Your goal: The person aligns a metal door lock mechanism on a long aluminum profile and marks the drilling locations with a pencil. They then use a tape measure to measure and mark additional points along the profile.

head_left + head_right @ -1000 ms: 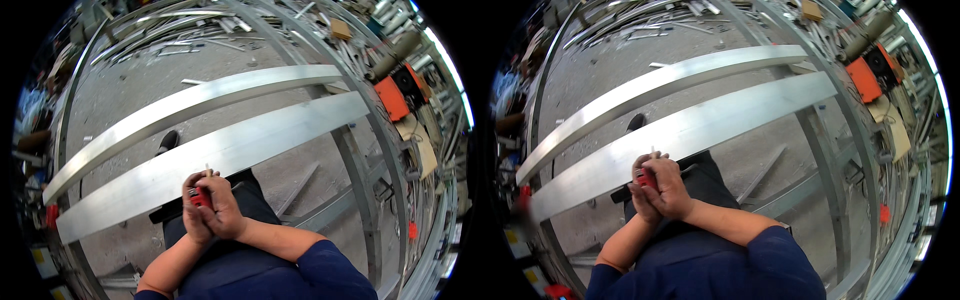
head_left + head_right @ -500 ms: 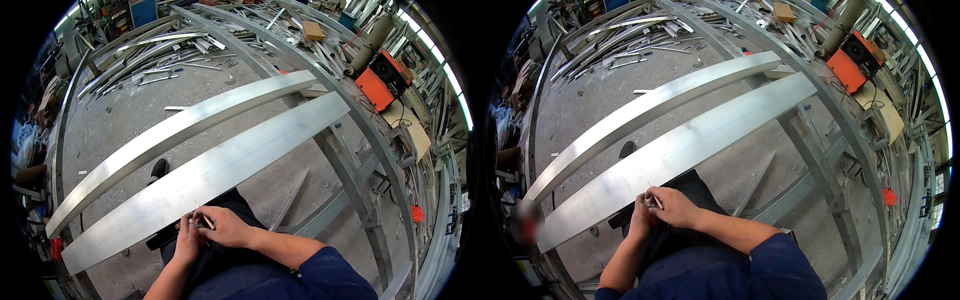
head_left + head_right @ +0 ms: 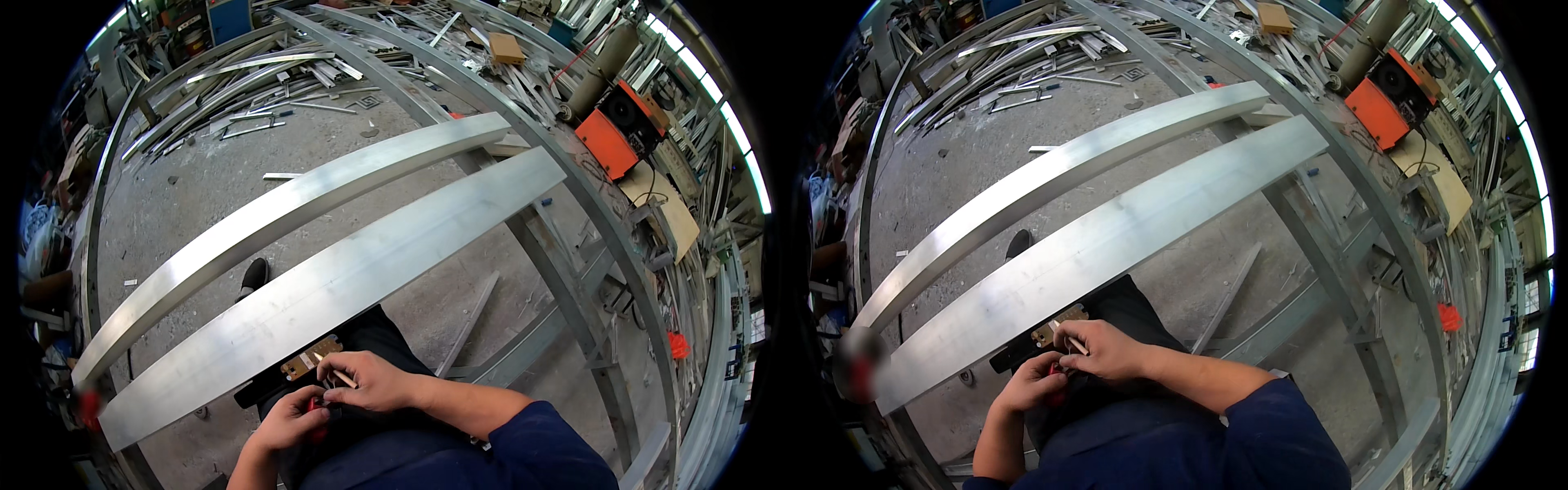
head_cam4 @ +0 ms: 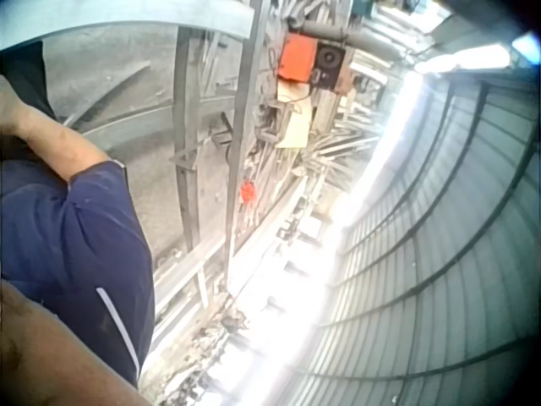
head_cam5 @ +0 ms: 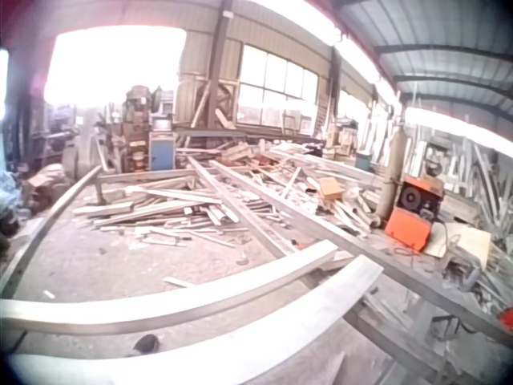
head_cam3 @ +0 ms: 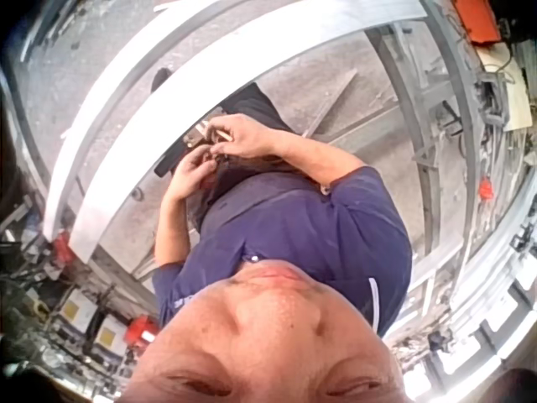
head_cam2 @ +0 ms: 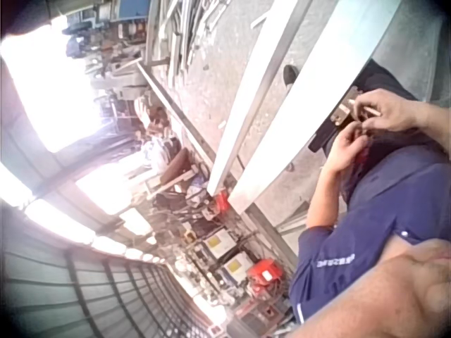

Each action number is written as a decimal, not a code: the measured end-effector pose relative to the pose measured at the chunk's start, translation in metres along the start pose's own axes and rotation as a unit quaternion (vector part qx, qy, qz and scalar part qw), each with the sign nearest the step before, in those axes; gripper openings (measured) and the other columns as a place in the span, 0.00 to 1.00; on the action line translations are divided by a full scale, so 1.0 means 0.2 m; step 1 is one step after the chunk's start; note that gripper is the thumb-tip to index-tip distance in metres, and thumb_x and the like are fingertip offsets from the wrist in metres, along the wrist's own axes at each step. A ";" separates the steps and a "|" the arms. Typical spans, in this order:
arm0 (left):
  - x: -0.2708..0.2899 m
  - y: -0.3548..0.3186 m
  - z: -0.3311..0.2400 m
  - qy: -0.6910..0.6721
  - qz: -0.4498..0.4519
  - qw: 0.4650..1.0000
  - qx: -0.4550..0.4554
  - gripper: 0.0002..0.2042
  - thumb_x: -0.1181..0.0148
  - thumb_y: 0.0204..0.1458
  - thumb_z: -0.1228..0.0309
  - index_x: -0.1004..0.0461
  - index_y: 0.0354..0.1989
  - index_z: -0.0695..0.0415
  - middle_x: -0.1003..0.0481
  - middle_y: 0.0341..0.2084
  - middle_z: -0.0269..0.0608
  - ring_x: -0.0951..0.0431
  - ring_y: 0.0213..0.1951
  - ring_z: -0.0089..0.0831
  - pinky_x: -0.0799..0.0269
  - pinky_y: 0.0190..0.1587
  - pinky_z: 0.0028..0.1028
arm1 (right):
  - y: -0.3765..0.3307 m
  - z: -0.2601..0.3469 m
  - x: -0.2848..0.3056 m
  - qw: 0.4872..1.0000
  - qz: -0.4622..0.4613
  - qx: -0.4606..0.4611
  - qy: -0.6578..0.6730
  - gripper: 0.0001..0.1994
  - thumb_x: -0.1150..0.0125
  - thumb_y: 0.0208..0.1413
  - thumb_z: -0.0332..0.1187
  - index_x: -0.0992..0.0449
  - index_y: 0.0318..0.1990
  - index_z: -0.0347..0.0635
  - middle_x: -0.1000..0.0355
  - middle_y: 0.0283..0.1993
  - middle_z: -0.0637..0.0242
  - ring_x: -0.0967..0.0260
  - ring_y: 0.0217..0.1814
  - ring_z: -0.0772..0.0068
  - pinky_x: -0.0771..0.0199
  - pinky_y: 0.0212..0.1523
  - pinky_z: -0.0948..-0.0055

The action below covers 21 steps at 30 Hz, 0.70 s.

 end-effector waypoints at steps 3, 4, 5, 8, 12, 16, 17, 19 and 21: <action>0.03 -0.04 -0.01 -0.037 -0.021 0.999 -0.025 0.17 0.33 0.61 0.71 0.25 0.57 0.60 0.23 0.42 0.33 0.26 0.43 0.19 0.28 0.47 0.24 | 0.01 0.03 0.07 0.999 -0.029 0.024 0.015 0.14 0.27 0.58 0.29 0.25 0.48 0.37 0.27 0.36 0.65 0.32 0.38 0.77 0.29 0.43 0.74; 0.06 -0.05 0.00 -0.024 -0.028 0.999 -0.014 0.15 0.34 0.61 0.72 0.24 0.55 0.60 0.23 0.39 0.32 0.26 0.41 0.19 0.28 0.45 0.24 | 0.01 0.03 0.10 0.999 -0.047 0.017 0.019 0.14 0.27 0.59 0.29 0.25 0.48 0.37 0.28 0.36 0.67 0.32 0.39 0.79 0.29 0.43 0.74; 0.09 -0.07 0.01 -0.011 -0.035 0.999 -0.004 0.13 0.34 0.62 0.72 0.23 0.53 0.61 0.23 0.37 0.31 0.27 0.39 0.18 0.28 0.43 0.24 | 0.01 0.02 0.13 0.998 -0.048 -0.002 0.032 0.14 0.27 0.60 0.29 0.25 0.48 0.38 0.29 0.37 0.71 0.33 0.40 0.81 0.29 0.43 0.75; 0.16 -0.11 0.01 0.026 -0.068 0.997 0.029 0.07 0.36 0.64 0.71 0.20 0.45 0.62 0.24 0.27 0.27 0.27 0.31 0.17 0.29 0.36 0.24 | 0.01 0.00 0.21 0.993 -0.082 -0.013 0.081 0.14 0.26 0.61 0.28 0.25 0.50 0.40 0.30 0.40 0.75 0.35 0.41 0.84 0.31 0.43 0.78; 0.23 -0.17 0.01 0.049 -0.111 0.992 0.038 0.09 0.38 0.66 0.69 0.19 0.42 0.64 0.22 0.26 0.30 0.25 0.31 0.17 0.27 0.36 0.25 | 0.03 0.00 0.26 0.987 -0.102 -0.004 0.127 0.13 0.27 0.62 0.28 0.25 0.49 0.39 0.32 0.35 0.76 0.38 0.38 0.85 0.33 0.39 0.79; 0.25 -0.17 0.01 0.068 -0.145 0.987 0.014 0.09 0.38 0.66 0.70 0.19 0.40 0.65 0.21 0.26 0.31 0.24 0.31 0.19 0.27 0.36 0.25 | 0.04 -0.04 0.25 0.983 -0.114 0.024 0.142 0.16 0.27 0.62 0.27 0.26 0.53 0.39 0.27 0.42 0.73 0.32 0.44 0.84 0.29 0.46 0.79; 0.25 -0.17 0.02 0.070 -0.148 0.986 0.018 0.09 0.38 0.66 0.70 0.19 0.40 0.65 0.21 0.26 0.31 0.24 0.30 0.19 0.27 0.36 0.25 | 0.04 -0.04 0.24 0.983 -0.112 0.010 0.144 0.17 0.27 0.61 0.26 0.27 0.54 0.39 0.26 0.45 0.72 0.30 0.48 0.83 0.27 0.50 0.77; 0.26 -0.16 0.05 0.076 -0.160 0.984 0.020 0.09 0.39 0.66 0.70 0.19 0.39 0.65 0.21 0.25 0.31 0.24 0.30 0.19 0.27 0.35 0.25 | 0.03 -0.06 0.25 0.979 -0.139 0.020 0.148 0.16 0.30 0.63 0.24 0.27 0.56 0.39 0.24 0.48 0.68 0.27 0.52 0.79 0.25 0.55 0.75; 0.26 -0.16 0.05 0.082 -0.176 0.981 0.020 0.09 0.39 0.66 0.71 0.19 0.37 0.65 0.21 0.25 0.31 0.24 0.29 0.19 0.27 0.34 0.25 | 0.03 -0.08 0.25 0.967 -0.195 0.066 0.151 0.14 0.35 0.67 0.24 0.28 0.57 0.39 0.23 0.46 0.65 0.25 0.52 0.74 0.23 0.56 0.72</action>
Point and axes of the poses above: each hand's wrist, its own y-axis towards the middle knuckle, its own x-axis out of the back of the hand, z = x × y, the point moved 2 cm from there along y, towards the middle knuckle
